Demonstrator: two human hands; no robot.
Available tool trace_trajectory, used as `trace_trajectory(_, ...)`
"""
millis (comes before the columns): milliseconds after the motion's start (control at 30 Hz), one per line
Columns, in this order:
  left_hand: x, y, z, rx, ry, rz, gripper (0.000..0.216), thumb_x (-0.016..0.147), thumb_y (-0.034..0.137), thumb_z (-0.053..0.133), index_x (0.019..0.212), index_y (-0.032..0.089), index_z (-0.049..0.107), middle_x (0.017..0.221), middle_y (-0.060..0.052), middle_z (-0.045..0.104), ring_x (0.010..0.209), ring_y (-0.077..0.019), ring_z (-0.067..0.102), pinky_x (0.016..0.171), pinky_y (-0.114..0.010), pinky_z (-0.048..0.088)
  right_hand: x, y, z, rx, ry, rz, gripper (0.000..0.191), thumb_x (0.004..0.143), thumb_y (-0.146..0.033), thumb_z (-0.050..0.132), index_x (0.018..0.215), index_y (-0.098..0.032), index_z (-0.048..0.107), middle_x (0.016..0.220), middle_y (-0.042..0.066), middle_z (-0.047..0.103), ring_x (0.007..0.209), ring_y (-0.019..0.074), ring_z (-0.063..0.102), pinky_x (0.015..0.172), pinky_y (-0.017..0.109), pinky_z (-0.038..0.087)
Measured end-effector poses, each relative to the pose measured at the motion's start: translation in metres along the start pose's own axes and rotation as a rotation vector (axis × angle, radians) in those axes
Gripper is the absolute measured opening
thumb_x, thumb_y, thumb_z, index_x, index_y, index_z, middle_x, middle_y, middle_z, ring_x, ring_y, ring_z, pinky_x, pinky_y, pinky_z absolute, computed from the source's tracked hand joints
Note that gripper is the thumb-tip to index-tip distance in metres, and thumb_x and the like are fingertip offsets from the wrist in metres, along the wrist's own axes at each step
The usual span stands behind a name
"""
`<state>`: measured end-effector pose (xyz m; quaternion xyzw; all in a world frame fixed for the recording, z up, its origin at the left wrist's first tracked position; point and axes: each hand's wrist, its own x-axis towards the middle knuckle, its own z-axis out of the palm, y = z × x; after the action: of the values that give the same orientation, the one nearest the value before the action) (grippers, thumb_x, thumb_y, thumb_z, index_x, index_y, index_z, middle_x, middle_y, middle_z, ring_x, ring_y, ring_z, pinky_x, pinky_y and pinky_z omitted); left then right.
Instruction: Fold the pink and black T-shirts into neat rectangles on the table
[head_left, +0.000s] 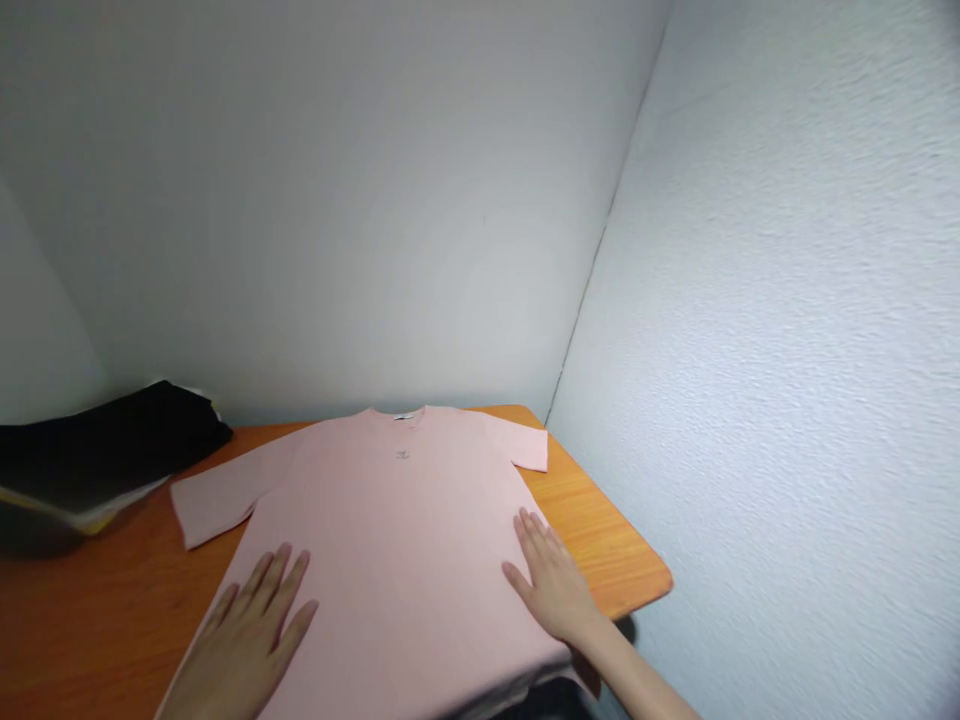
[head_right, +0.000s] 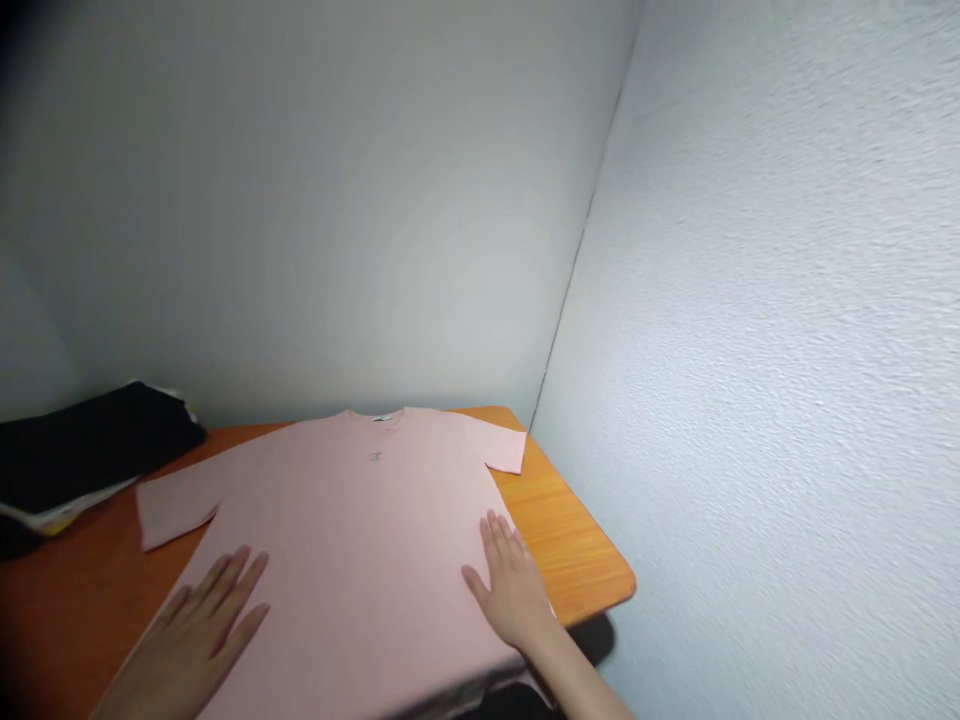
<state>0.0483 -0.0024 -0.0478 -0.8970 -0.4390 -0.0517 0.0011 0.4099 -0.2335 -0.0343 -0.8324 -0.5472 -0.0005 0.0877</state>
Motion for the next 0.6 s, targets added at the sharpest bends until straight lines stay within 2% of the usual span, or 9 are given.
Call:
trace_trajectory(133,-0.009,0.023,-0.003,0.007,0.000,0.019,0.072,0.084,0.059,0.029,0.146,0.024,0.033,0.156,0.000,0.022,0.146,-0.0240,0.018,0.120,-0.050,0.015,-0.030,0.019,0.007,-0.015,0.055,0.069,0.076,0.095,-0.066,0.023,0.152,-0.016,0.018,0.157,0.003,0.011,0.145,0.0232,0.011,0.120,0.044,0.013)
trace_trajectory(233,-0.007,0.025,-0.001,0.003,-0.032,0.035,0.072,0.084,0.060,0.028,0.147,0.025,0.030,0.156,0.000,0.022,0.146,-0.0230,0.017,0.120,-0.048,0.015,-0.041,0.020,0.011,-0.001,0.073,0.085,0.077,0.094,-0.066,0.025,0.152,-0.016,0.018,0.157,0.003,0.012,0.145,0.0232,0.010,0.120,0.044,0.012)
trace_trajectory(333,-0.005,0.023,0.000,0.014,-0.037,0.006,0.072,0.084,0.058,0.030,0.147,0.023,0.032,0.156,-0.001,0.023,0.146,-0.0246,0.018,0.120,-0.050,0.015,-0.037,0.031,0.007,0.099,0.052,0.069,0.076,0.094,-0.065,0.028,0.152,-0.016,0.023,0.157,0.004,0.017,0.145,0.0229,0.014,0.120,0.042,0.014)
trace_trajectory(400,-0.006,0.034,-0.003,0.009,-0.017,-0.039,0.070,0.084,0.055,0.033,0.145,0.021,0.037,0.154,-0.005,0.029,0.145,-0.0293,0.021,0.119,-0.056,0.015,-0.024,0.049,-0.002,0.215,0.058,0.083,0.072,0.094,-0.063,0.030,0.149,-0.015,0.030,0.155,0.005,0.027,0.143,0.0215,0.023,0.118,0.038,0.020)
trace_trajectory(467,-0.010,0.064,-0.008,-0.066,0.011,0.029,0.065,0.086,0.053,0.035,0.144,0.023,0.041,0.153,-0.006,0.034,0.144,-0.0321,0.025,0.117,-0.059,0.019,-0.001,0.075,-0.017,0.304,0.109,0.166,0.068,0.094,-0.058,0.032,0.145,-0.013,0.038,0.150,0.008,0.038,0.139,0.0206,0.033,0.116,0.033,0.026)
trace_trajectory(500,-0.015,0.087,-0.010,-0.134,0.017,0.137,0.061,0.088,0.053,0.035,0.144,0.028,0.041,0.152,-0.004,0.036,0.142,-0.0313,0.029,0.117,-0.057,0.024,0.013,0.089,-0.025,0.324,0.140,0.225,0.065,0.095,-0.055,0.034,0.143,-0.012,0.041,0.147,0.010,0.042,0.137,0.0208,0.037,0.114,0.032,0.028)
trace_trajectory(600,-0.034,0.174,-0.008,-0.414,0.021,0.634,0.046,0.093,0.049,0.040,0.138,0.041,0.044,0.146,-0.003,0.046,0.129,-0.0250,0.048,0.107,-0.047,0.044,0.058,0.129,-0.046,0.307,0.171,0.393,0.056,0.097,-0.044,0.034,0.139,-0.008,0.043,0.140,0.016,0.049,0.130,0.0227,0.046,0.108,0.032,0.036)
